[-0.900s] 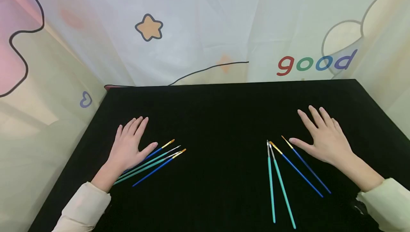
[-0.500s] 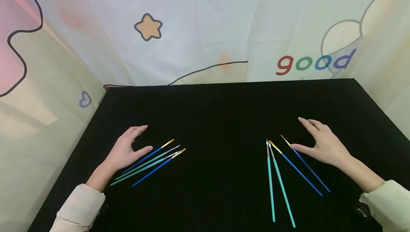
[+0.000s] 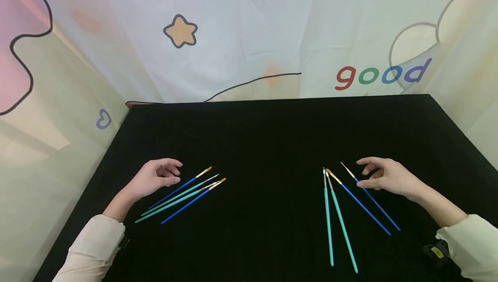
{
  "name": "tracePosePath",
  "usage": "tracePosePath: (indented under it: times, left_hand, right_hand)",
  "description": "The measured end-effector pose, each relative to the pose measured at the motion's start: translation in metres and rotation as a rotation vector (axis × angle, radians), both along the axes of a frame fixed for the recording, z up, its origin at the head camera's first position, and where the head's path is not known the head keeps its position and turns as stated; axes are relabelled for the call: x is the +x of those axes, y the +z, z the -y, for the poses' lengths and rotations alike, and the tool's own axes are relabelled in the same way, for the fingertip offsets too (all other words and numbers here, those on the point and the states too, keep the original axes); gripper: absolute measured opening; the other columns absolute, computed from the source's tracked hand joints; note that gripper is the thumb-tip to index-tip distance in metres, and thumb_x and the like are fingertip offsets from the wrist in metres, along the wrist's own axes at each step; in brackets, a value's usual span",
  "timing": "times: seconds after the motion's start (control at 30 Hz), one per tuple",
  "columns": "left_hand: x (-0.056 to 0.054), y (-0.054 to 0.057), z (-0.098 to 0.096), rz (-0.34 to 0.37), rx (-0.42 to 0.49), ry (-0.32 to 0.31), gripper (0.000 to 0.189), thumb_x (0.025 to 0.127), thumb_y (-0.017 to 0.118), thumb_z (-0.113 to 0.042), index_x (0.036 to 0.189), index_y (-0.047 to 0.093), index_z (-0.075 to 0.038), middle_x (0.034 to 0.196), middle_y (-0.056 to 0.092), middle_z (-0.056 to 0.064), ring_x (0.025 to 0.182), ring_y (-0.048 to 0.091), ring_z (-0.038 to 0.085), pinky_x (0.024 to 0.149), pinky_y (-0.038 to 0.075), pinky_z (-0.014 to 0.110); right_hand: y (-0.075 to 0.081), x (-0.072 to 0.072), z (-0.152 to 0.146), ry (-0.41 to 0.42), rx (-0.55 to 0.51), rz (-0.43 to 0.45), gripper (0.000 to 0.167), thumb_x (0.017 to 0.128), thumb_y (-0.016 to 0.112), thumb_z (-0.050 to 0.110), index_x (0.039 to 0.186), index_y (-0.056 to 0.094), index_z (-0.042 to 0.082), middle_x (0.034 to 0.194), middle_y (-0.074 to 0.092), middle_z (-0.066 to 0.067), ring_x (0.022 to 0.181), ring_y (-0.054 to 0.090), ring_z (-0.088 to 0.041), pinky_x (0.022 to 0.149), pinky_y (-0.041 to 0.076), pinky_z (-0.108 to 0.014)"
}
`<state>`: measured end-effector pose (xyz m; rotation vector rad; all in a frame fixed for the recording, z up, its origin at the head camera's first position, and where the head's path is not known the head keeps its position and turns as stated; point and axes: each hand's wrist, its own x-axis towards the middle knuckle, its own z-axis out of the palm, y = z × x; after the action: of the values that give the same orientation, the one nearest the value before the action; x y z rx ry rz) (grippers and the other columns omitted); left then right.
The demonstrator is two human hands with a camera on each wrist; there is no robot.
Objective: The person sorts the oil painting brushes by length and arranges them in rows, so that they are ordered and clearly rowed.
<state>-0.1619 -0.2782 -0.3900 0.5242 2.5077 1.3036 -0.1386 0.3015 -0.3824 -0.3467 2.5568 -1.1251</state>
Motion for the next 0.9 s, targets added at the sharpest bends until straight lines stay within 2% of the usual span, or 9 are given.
tracePosePath:
  times: [0.17, 0.27, 0.4, 0.63, 0.9]
  left_hand:
    - [-0.006, -0.002, -0.002, 0.148, -0.006, -0.045, 0.038, 0.085, 0.064, -0.009, 0.118, 0.051, 0.005, 0.093, 0.059, 0.014, 0.079, 0.06, 0.024, 0.067, 0.054, 0.031]
    - [-0.009, -0.002, -0.003, 0.197, -0.019, -0.073, 0.037, 0.086, 0.062, -0.007, 0.118, 0.05, 0.007, 0.093, 0.06, 0.015, 0.08, 0.059, 0.024, 0.067, 0.053, 0.033]
    - [-0.011, -0.001, -0.005, 0.226, -0.031, -0.083, 0.036, 0.086, 0.061, -0.007, 0.118, 0.05, 0.008, 0.092, 0.061, 0.014, 0.08, 0.058, 0.024, 0.068, 0.052, 0.034]
    - [-0.011, 0.001, -0.006, 0.268, -0.025, -0.057, 0.029, 0.086, 0.061, -0.005, 0.112, 0.055, 0.007, 0.09, 0.061, 0.014, 0.08, 0.057, 0.024, 0.07, 0.052, 0.033]
    - [-0.014, -0.004, -0.007, 0.259, -0.045, -0.083, 0.027, 0.084, 0.064, -0.007, 0.107, 0.059, 0.006, 0.083, 0.057, 0.01, 0.072, 0.053, 0.02, 0.063, 0.05, 0.029]
  right_hand:
    - [-0.003, -0.003, -0.002, 0.008, -0.103, 0.129, 0.055, 0.082, 0.067, 0.015, 0.124, 0.042, -0.011, 0.096, 0.052, -0.016, 0.076, 0.058, -0.016, 0.066, 0.052, -0.03]
    - [-0.005, -0.005, -0.003, 0.015, -0.129, 0.152, 0.051, 0.083, 0.065, 0.013, 0.122, 0.043, -0.014, 0.092, 0.055, -0.013, 0.078, 0.059, -0.015, 0.067, 0.052, -0.029]
    - [-0.008, -0.006, -0.003, 0.012, -0.132, 0.153, 0.046, 0.083, 0.065, 0.012, 0.117, 0.048, -0.014, 0.087, 0.057, -0.01, 0.075, 0.058, -0.014, 0.065, 0.051, -0.027]
    - [-0.013, -0.006, -0.002, -0.012, -0.118, 0.149, 0.045, 0.08, 0.068, 0.011, 0.114, 0.05, -0.013, 0.084, 0.055, -0.009, 0.067, 0.052, -0.012, 0.058, 0.047, -0.025]
    - [-0.018, -0.008, -0.007, 0.023, -0.134, 0.143, 0.048, 0.077, 0.071, 0.011, 0.114, 0.05, -0.013, 0.078, 0.05, -0.005, 0.062, 0.048, -0.009, 0.056, 0.046, -0.024]
